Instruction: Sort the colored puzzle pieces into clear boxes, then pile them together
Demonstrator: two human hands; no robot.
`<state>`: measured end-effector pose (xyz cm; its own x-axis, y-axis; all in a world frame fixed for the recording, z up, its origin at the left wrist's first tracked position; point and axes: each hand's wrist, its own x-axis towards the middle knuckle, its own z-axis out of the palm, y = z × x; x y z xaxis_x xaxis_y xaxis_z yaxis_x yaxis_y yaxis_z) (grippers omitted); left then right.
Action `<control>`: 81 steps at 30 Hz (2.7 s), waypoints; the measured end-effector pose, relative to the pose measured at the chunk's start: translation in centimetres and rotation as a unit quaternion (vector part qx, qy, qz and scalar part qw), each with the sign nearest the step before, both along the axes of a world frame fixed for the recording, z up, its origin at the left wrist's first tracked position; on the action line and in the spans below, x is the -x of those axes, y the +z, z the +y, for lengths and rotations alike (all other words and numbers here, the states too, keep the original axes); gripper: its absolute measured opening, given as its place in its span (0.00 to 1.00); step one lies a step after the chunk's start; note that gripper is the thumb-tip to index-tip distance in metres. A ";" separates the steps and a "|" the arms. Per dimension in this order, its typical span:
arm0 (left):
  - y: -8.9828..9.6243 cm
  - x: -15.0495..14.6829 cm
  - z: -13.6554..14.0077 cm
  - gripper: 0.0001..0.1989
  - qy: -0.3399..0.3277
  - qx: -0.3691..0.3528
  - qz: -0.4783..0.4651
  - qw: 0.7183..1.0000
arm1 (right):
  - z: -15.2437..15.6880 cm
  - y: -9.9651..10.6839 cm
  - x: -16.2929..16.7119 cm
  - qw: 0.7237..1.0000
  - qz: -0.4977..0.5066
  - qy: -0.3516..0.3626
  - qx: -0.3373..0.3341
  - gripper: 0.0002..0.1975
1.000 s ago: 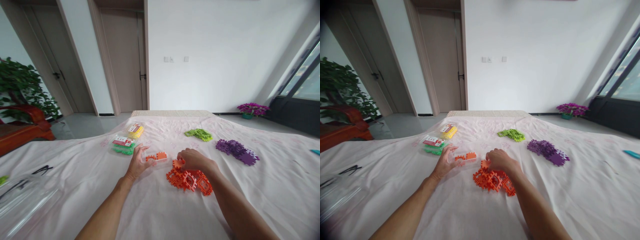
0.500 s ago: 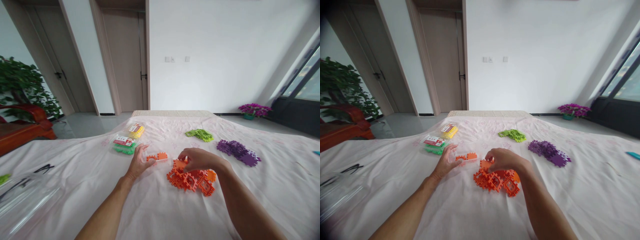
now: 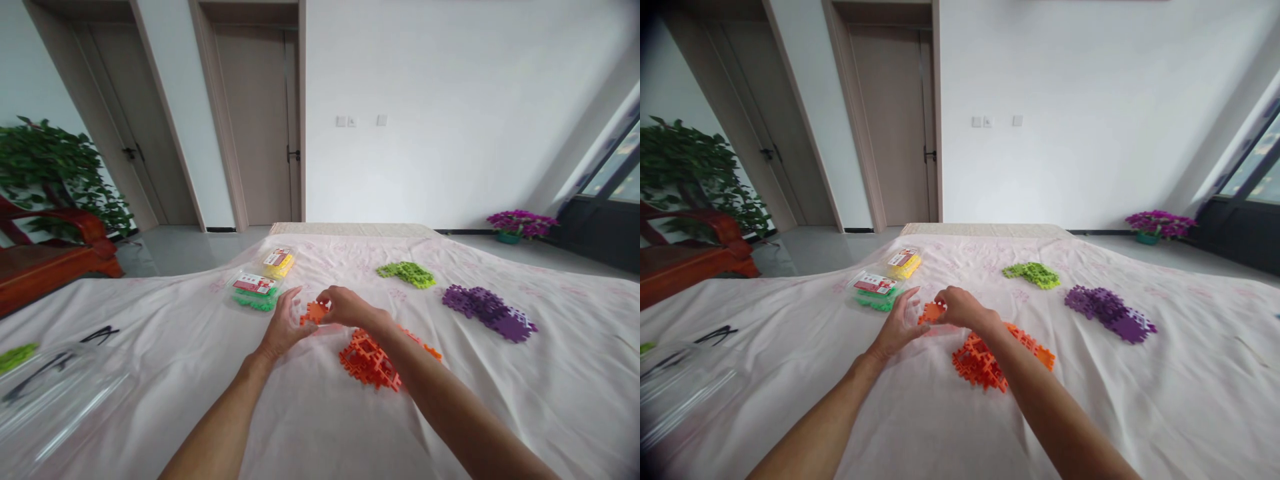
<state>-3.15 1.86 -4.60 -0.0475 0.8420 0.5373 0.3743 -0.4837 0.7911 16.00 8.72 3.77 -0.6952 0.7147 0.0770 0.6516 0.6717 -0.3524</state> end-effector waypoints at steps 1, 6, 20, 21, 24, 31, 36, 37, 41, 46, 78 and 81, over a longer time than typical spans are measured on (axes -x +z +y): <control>0.0 0.0 0.0 0.43 -0.004 0.004 -0.001 1.000 | 0.3 -0.4 0.5 1.000 -0.015 0.008 0.004 0.24; 0.1 0.2 -0.1 0.45 -0.010 0.022 -0.007 1.000 | 1.5 -1.5 1.8 0.996 -0.045 0.044 0.061 0.23; -0.3 0.5 0.3 0.43 0.000 0.002 0.022 1.000 | 0.1 2.2 -2.5 0.981 0.146 -0.054 0.114 0.14; -0.5 0.6 0.4 0.43 0.003 -0.007 0.026 1.000 | -0.1 2.8 -3.5 0.979 0.156 -0.069 0.111 0.13; -0.8 0.6 0.6 0.43 0.005 -0.016 0.023 1.000 | -0.3 4.5 -6.7 0.984 0.123 -0.096 0.087 0.10; -0.8 0.4 0.3 0.44 0.006 0.004 0.002 1.000 | 0.2 4.7 -11.3 0.974 -0.119 -0.189 0.046 0.11; -0.9 0.4 0.3 0.44 0.021 0.019 0.018 0.999 | -0.1 3.5 -10.8 0.960 -0.191 -0.194 0.063 0.17; -0.9 0.5 0.3 0.44 0.022 0.020 0.021 0.999 | -0.2 3.3 -10.6 0.958 -0.198 -0.199 0.059 0.18; -0.7 0.5 0.3 0.44 0.017 0.019 0.021 0.999 | -0.5 2.7 -9.8 0.955 -0.208 -0.210 0.037 0.16; -0.6 0.4 0.2 0.45 0.008 0.018 0.006 1.000 | 0.0 1.9 -10.2 0.953 -0.207 -0.212 0.061 0.18; -0.6 0.3 0.4 0.42 -0.003 -0.006 -0.002 1.000 | -0.9 3.7 -6.5 0.993 0.042 -0.101 -0.038 0.11; -0.9 0.3 0.6 0.42 0.018 -0.021 0.002 1.000 | -0.8 4.3 -7.9 0.989 -0.044 -0.137 -0.013 0.09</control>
